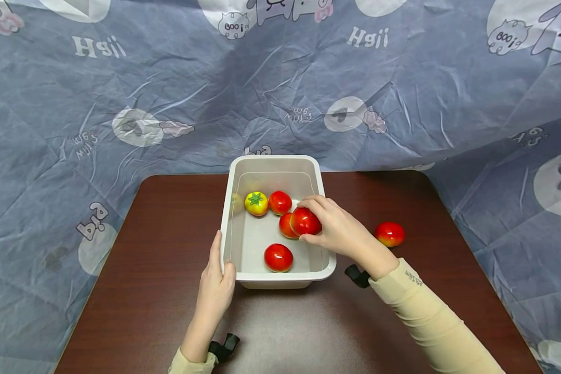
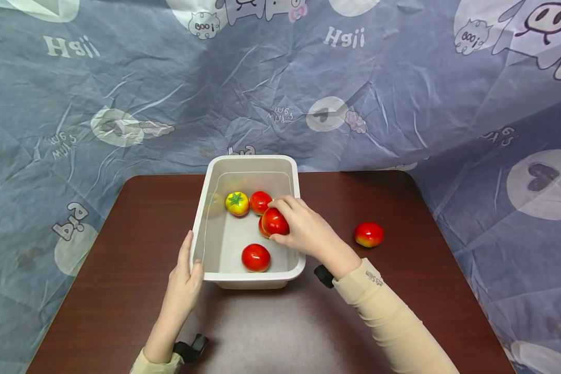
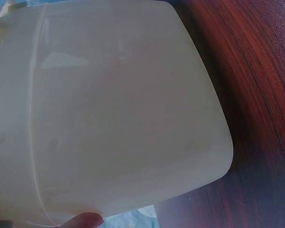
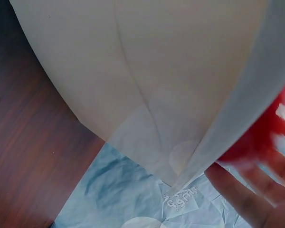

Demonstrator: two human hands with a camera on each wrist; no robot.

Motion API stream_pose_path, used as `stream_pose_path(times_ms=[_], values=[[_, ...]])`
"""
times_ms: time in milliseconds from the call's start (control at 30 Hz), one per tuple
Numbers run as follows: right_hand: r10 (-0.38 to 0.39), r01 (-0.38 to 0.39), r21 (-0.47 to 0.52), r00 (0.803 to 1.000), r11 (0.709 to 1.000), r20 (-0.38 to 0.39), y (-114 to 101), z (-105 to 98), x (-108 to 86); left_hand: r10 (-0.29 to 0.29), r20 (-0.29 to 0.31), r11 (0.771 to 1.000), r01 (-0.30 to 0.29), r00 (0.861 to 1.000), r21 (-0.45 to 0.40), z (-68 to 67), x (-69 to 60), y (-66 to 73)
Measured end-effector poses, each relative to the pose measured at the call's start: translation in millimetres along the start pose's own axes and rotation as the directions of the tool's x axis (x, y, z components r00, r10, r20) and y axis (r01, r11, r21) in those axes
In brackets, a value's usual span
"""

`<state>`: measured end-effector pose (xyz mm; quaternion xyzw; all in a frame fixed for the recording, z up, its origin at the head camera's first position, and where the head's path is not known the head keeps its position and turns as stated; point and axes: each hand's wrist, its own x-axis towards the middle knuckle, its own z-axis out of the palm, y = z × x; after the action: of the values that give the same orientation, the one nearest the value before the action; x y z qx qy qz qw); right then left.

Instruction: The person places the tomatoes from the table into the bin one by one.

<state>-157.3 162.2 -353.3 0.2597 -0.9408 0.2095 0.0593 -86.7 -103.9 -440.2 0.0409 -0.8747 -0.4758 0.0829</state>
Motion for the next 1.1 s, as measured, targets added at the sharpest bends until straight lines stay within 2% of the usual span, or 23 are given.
stream_pose_path(times_ms=[367,700,1100], values=[[-0.033,0.032,-0.019,0.999,0.999,-0.012,3.1,-1.8,-1.9,-0.009,-0.001,1.000,0.009,1.000,0.005,-0.3,-0.2,0.5],[-0.050,0.046,-0.026,0.988,0.999,-0.146,21.5,-9.8,-15.1,0.006,-0.001,1.000,-0.006,1.000,0.010,-0.7,0.3,0.4],[0.089,-0.096,-0.030,0.978,0.995,-0.190,63.7,-12.2,-45.5,0.003,0.007,1.000,-0.003,1.000,0.009,-0.8,0.6,0.9]])
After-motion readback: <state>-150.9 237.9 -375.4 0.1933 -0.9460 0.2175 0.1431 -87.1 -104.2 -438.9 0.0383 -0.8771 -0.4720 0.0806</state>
